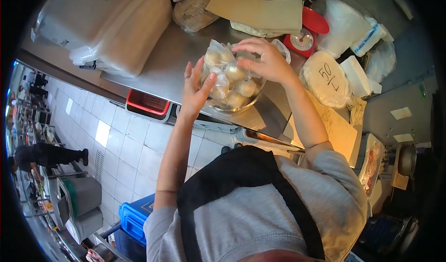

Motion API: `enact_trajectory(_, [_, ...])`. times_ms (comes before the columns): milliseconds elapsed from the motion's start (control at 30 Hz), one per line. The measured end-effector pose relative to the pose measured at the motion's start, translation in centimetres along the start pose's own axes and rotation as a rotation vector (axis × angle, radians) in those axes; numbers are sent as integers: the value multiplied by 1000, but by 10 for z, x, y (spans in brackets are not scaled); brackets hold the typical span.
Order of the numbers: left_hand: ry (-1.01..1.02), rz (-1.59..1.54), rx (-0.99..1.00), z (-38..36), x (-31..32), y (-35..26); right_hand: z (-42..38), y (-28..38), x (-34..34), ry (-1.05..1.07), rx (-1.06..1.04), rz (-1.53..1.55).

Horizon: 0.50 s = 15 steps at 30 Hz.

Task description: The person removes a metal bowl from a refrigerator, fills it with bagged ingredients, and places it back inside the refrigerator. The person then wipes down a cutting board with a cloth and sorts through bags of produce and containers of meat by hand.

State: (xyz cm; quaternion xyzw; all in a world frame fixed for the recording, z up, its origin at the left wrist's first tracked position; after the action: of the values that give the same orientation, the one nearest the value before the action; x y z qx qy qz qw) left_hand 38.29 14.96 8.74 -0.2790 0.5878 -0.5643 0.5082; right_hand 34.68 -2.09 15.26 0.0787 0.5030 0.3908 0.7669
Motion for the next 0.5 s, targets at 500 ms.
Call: enact_trajectory(500, [82,32,10,14,0,-3,4,5,25,-83,-40,-153])
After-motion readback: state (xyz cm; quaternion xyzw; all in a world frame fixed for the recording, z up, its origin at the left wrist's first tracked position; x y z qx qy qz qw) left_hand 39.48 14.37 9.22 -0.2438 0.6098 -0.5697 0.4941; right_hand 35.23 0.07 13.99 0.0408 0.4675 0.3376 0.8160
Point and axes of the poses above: each hand's wrist, its own z-axis towards the middle knuckle, its own x-axis out of the palm, y = z × x, the point moved 8 cm from there along z, towards the middle knuckle, and after that the axes turned 8 degrees about -x, right-handed, at the moved point
